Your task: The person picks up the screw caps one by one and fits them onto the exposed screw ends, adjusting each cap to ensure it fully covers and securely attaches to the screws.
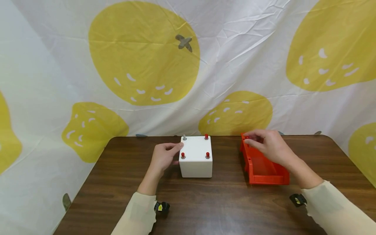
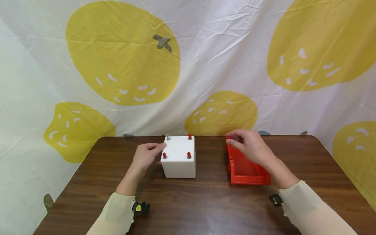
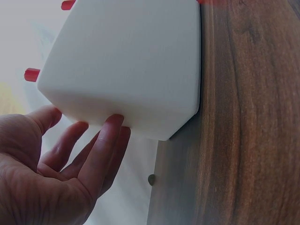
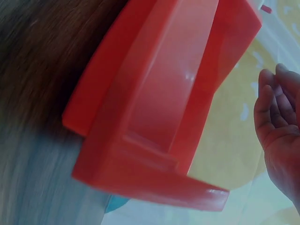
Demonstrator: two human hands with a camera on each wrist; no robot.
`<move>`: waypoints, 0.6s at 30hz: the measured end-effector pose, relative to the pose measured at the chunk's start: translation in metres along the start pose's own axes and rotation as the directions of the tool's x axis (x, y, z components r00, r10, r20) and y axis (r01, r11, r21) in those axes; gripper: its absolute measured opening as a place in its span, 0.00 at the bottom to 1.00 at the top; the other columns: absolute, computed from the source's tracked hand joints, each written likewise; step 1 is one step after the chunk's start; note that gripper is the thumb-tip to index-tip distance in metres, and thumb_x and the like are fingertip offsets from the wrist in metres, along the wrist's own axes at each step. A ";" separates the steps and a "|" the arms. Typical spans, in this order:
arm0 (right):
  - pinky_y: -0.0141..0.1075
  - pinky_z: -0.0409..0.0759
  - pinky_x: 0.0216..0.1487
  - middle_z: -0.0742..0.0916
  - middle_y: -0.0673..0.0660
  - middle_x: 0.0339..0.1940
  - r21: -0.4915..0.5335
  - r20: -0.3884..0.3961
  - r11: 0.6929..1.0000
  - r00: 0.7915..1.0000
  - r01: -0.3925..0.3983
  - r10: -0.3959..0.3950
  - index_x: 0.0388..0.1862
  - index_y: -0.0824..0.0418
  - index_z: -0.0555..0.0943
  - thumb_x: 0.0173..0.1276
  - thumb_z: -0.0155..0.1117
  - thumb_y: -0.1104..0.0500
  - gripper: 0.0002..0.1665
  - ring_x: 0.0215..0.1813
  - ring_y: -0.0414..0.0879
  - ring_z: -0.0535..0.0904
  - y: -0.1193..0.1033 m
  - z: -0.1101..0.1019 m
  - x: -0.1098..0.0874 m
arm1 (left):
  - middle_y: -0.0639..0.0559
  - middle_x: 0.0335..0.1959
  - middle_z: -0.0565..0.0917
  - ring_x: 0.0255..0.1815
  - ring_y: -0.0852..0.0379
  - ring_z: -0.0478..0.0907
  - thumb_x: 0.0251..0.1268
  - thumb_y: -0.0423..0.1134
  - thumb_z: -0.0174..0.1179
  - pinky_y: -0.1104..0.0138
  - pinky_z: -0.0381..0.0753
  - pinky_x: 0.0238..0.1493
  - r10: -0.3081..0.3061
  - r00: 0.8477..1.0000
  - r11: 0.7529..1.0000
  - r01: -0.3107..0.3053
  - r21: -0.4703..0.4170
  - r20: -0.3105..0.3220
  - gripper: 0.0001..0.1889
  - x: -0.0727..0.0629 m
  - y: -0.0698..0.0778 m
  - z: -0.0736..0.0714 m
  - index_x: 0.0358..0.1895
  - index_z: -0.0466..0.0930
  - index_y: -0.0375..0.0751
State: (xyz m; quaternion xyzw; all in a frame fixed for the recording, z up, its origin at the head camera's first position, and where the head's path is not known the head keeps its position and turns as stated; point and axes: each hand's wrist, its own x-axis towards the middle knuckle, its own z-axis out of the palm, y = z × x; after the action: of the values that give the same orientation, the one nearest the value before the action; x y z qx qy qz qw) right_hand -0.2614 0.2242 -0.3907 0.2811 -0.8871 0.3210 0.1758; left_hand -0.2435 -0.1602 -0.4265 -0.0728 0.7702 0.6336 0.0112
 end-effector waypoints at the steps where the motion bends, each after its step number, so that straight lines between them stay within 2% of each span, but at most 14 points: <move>1: 0.26 0.79 0.30 0.87 0.44 0.29 0.006 -0.005 1.000 1.000 -0.003 0.003 0.47 0.60 0.91 0.64 0.80 0.67 0.13 0.30 0.39 0.79 -0.001 0.001 0.001 | 0.42 0.55 0.85 0.56 0.39 0.83 0.71 0.52 0.73 0.55 0.93 0.43 0.000 1.000 1.000 0.000 0.000 0.000 0.23 0.000 0.000 0.000 0.55 0.89 0.35; 6: 0.26 0.80 0.31 0.88 0.47 0.32 0.041 -0.018 0.998 0.999 -0.042 0.043 0.49 0.61 0.88 0.67 0.79 0.64 0.13 0.32 0.41 0.81 -0.007 0.001 0.004 | 0.42 0.54 0.86 0.53 0.42 0.85 0.71 0.53 0.72 0.55 0.92 0.44 -0.002 1.000 1.000 0.001 0.004 0.001 0.24 0.000 0.000 0.000 0.56 0.89 0.35; 11: 0.26 0.80 0.30 0.87 0.49 0.32 0.068 -0.036 0.995 0.996 -0.073 0.076 0.45 0.60 0.88 0.67 0.80 0.62 0.11 0.32 0.43 0.80 -0.013 0.002 0.007 | 0.42 0.53 0.86 0.51 0.43 0.85 0.71 0.53 0.72 0.53 0.92 0.46 -0.004 1.000 1.000 0.004 0.002 0.000 0.24 0.000 -0.001 0.000 0.56 0.89 0.35; 18: 0.26 0.81 0.32 0.88 0.49 0.32 0.119 -0.056 0.991 0.996 -0.061 0.068 0.43 0.58 0.89 0.66 0.81 0.63 0.09 0.32 0.42 0.82 -0.016 0.009 0.013 | 0.42 0.54 0.86 0.52 0.43 0.85 0.71 0.52 0.72 0.53 0.92 0.45 0.001 1.000 1.000 -0.001 -0.008 -0.001 0.23 0.001 -0.002 0.000 0.56 0.89 0.35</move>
State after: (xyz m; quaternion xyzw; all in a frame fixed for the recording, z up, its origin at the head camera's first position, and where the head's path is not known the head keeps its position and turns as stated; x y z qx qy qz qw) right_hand -0.2629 0.2029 -0.3834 0.2523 -0.8697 0.3865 0.1751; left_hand -0.2445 -0.1603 -0.4282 -0.0727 0.7678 0.6365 0.0102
